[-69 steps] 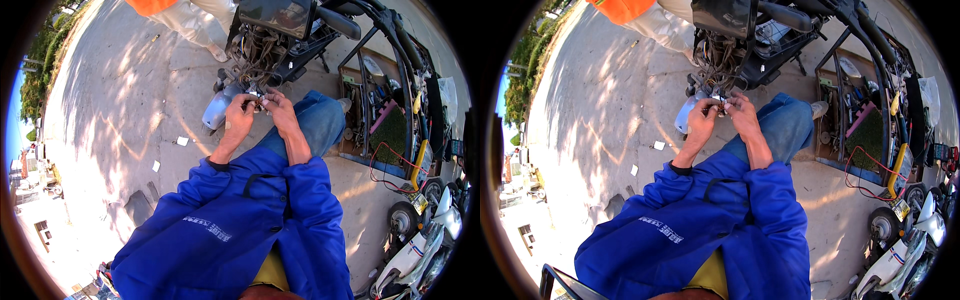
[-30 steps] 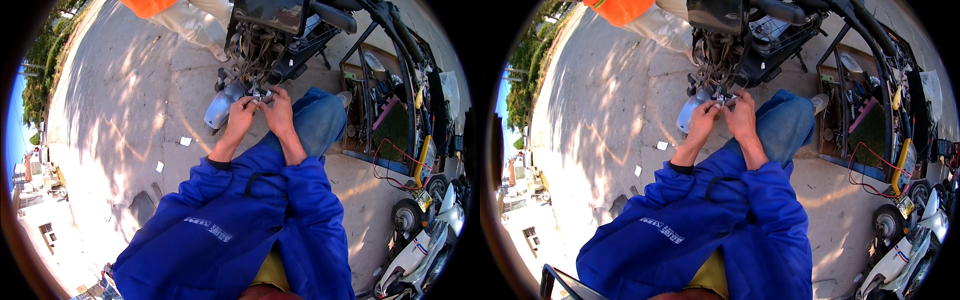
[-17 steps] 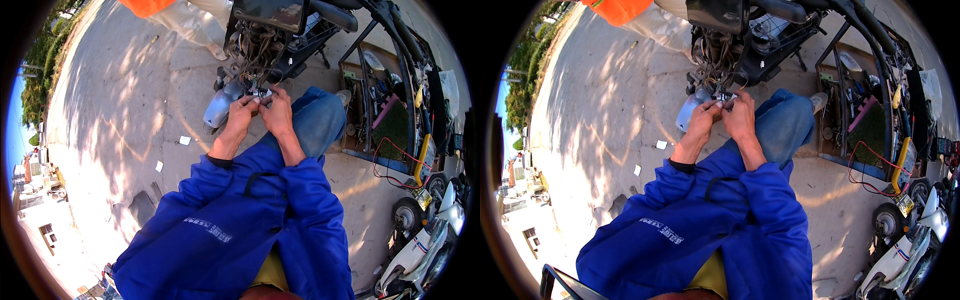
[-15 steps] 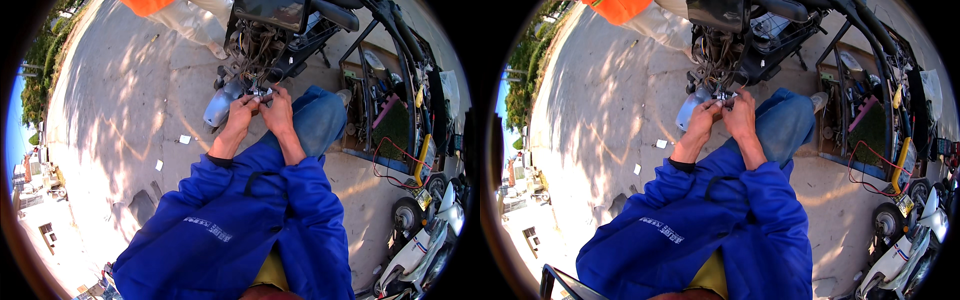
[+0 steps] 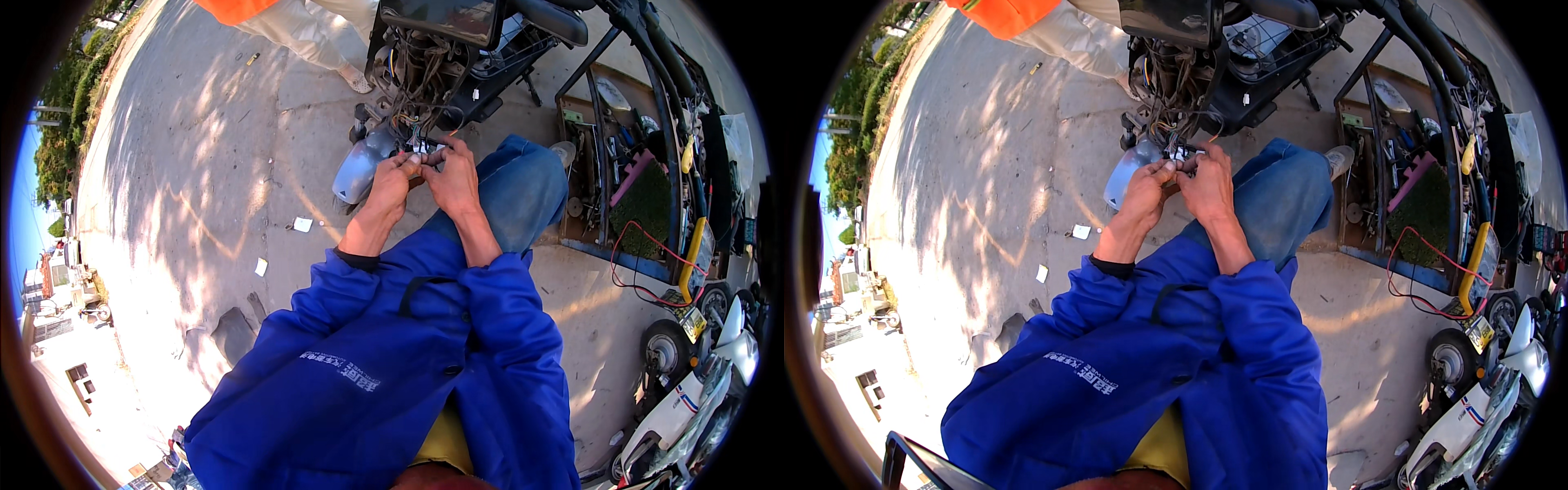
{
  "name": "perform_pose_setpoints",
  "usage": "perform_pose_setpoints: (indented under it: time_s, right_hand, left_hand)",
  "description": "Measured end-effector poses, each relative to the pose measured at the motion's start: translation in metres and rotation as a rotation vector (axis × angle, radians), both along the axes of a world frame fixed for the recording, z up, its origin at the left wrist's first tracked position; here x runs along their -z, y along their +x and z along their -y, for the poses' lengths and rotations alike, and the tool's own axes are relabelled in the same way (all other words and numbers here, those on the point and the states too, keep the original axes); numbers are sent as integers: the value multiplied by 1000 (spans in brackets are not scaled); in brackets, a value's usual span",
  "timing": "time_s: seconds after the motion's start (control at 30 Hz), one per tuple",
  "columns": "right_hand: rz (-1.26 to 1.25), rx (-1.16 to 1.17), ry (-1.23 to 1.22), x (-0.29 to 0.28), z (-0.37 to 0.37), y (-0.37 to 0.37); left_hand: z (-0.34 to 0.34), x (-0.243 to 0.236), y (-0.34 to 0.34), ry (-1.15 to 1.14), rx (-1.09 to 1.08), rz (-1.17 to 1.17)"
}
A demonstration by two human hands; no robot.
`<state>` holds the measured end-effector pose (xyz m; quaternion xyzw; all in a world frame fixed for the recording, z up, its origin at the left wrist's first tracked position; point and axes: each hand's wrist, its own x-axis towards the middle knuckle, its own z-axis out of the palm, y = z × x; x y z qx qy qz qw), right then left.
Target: The person repairs the electrical system of a scooter by hand, focusing on the handlebar area. They connect various wires and plugs, install a black control box, and secure the components.
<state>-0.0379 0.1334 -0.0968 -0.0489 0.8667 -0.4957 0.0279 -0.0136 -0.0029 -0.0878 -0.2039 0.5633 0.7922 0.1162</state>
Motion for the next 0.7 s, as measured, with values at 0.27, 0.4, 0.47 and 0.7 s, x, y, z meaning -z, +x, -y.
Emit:
perform_pose_setpoints:
  time_s: [0.27, 0.4, 0.47, 0.7]
  right_hand:
    - [7, -5, -3, -3, -4, 3]
    - [2, 16, -48, 17, 2, -1]
    - [3, 10, -69, 5, 4, 2]
    - [-31, 14, -79, 8, 0, 0]
  left_hand:
    - [7, 26, 0, 25, -11, -25]
    - [5, 30, -1, -28, -31, 31]
    - [10, 36, 1, -45, -47, 8]
    - [2, 41, -6, -36, -104, -19]
